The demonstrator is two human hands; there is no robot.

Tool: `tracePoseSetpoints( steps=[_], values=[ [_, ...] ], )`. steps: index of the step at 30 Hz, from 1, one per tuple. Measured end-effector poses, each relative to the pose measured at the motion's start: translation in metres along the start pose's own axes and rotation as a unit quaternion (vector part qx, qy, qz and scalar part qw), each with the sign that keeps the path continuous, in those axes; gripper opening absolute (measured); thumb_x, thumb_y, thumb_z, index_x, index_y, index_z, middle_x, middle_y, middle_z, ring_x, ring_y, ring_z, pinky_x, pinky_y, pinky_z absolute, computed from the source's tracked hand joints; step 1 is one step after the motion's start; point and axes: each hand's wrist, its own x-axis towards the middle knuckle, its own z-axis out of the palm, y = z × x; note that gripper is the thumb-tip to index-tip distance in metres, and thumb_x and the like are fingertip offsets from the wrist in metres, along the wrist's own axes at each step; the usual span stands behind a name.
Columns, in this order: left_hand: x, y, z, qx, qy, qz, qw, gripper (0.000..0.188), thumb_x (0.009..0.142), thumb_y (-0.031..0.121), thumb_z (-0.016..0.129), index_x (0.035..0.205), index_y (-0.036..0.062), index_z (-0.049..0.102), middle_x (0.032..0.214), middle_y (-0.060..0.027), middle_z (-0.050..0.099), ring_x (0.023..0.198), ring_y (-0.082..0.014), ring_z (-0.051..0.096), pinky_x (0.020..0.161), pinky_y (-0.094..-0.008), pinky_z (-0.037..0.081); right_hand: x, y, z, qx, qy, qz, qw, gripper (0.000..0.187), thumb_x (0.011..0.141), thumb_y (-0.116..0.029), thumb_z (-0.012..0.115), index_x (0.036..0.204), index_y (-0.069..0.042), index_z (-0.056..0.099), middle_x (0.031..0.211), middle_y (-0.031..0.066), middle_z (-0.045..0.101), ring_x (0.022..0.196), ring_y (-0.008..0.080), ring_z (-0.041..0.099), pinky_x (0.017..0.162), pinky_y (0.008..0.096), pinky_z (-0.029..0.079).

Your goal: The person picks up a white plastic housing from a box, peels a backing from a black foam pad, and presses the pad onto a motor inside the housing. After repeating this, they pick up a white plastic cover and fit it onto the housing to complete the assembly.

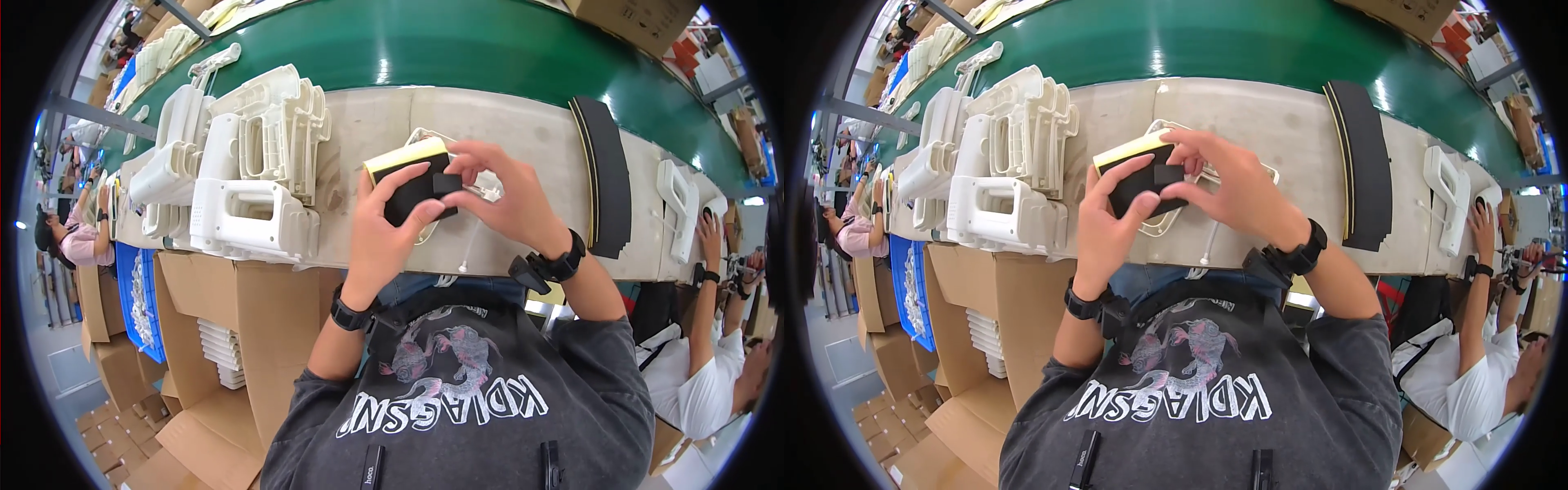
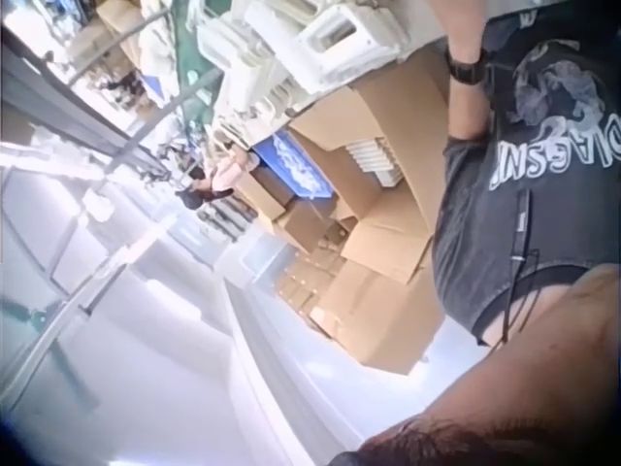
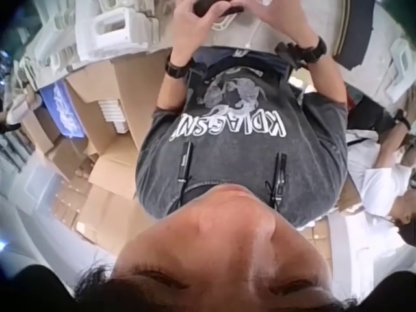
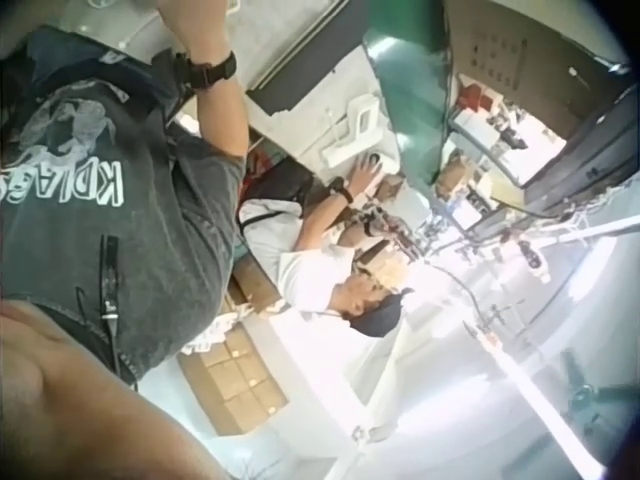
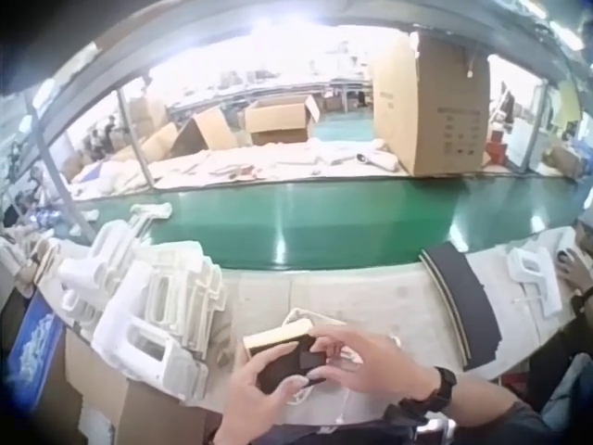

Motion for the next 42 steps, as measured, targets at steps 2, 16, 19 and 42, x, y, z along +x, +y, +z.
tracePoseSetpoints(
  steps=[2,16,19,42],
  values=[
    [-0.004,0.0,-0.001,-0.016,0.006,0.006,1.0,0.037,0.083,0.02,0.08,0.117,0.0086,0.07,0.119,-0.0137,0.054,0.109,-0.0282,0.059,0.093,-0.0353,0.049,-0.003,0.0,-0.001,0.038,-0.008,0.019,0.999,0.062,0.073,-0.005,0.086,0.127,-0.006,0.056,0.097,0.0047,0.07,0.079,0.0121,0.062,0.08,0.0278,0.053],
    [-0.03,-0.013,-0.035,-0.043,0.056,0.028,0.997,0.024,0.088,0.008,0.072,0.112,0.002,0.069,0.117,-0.0097,0.053,0.11,-0.0223,0.056,0.097,-0.0309,0.044,0.014,0.03,-0.019,-0.118,-0.005,0.159,0.98,0.03,0.086,-0.015,0.074,0.112,-0.002,0.065,0.092,0.0061,0.064,0.075,0.0151,0.058,0.07,0.0285,0.049],
    [-0.043,-0.026,-0.04,-0.134,0.033,-0.057,0.989,0.023,0.09,0.005,0.069,0.112,-0.001,0.068,0.118,-0.0083,0.052,0.113,-0.0199,0.054,0.1,-0.03,0.041,0.001,0.056,-0.014,-0.179,-0.073,0.112,0.975,0.029,0.085,-0.015,0.075,0.11,-0.002,0.067,0.095,0.0086,0.064,0.078,0.0195,0.059,0.072,0.031,0.049],
    [-0.052,-0.076,-0.006,-0.151,-0.039,-0.051,0.986,0.023,0.089,0.009,0.071,0.111,0.0024,0.068,0.119,-0.0085,0.053,0.114,-0.0211,0.055,0.1,-0.0303,0.041,0.014,0.059,-0.011,-0.131,-0.08,0.231,0.961,0.032,0.08,-0.016,0.077,0.103,0.0,0.061,0.08,0.0085,0.067,0.071,0.0153,0.062,0.069,0.0294,0.052]
  ],
)
